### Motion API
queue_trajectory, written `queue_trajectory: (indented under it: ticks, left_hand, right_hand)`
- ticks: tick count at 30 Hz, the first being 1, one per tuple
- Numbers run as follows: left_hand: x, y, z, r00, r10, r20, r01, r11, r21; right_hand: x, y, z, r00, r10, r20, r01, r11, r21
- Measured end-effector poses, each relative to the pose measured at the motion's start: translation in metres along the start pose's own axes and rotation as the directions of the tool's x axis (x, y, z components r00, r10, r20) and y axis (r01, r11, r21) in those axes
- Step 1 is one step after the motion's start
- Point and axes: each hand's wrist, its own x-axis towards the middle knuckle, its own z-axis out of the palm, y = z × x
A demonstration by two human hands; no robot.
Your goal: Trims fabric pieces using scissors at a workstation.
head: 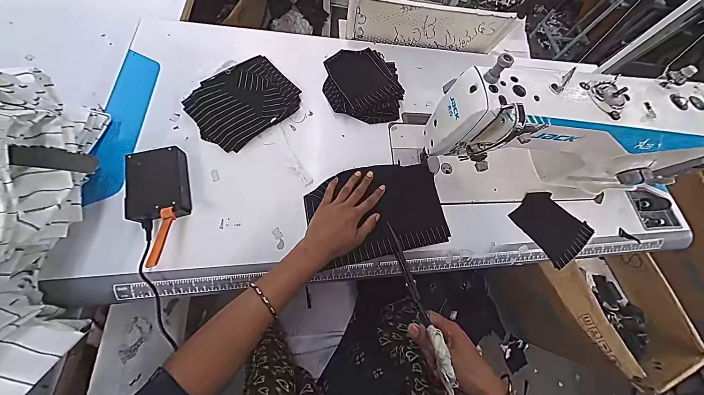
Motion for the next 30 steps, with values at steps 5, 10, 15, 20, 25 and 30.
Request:
queue_trajectory:
  ticks: [5,10,15,20,25,30]
  left_hand:
    - [0.000,0.001,-0.002,1.000,-0.007,0.024,0.007,1.000,-0.001]
    - [0.000,0.000,0.001,1.000,0.008,0.006,-0.008,1.000,-0.003]
    - [-0.001,0.001,-0.001,1.000,0.013,0.017,-0.013,1.000,0.000]
    - [-0.001,0.003,0.000,0.999,0.024,0.031,-0.024,1.000,0.005]
    - [-0.002,0.005,-0.001,0.999,0.010,0.038,-0.011,1.000,0.004]
    - [-0.003,0.007,-0.001,1.000,-0.014,0.021,0.015,1.000,-0.022]
  right_hand:
    - [0.000,0.003,0.008,0.996,-0.053,-0.072,0.052,0.999,-0.012]
    - [-0.002,0.014,0.022,0.988,-0.055,-0.142,0.070,0.992,0.102]
    - [-0.003,0.008,0.022,0.995,-0.048,-0.084,0.063,0.979,0.194]
    - [0.004,-0.011,0.021,0.997,-0.050,-0.051,0.061,0.967,0.246]
    - [0.006,-0.010,0.024,0.994,-0.062,-0.091,0.082,0.969,0.234]
    - [0.014,-0.019,0.022,0.996,-0.058,-0.070,0.075,0.959,0.273]
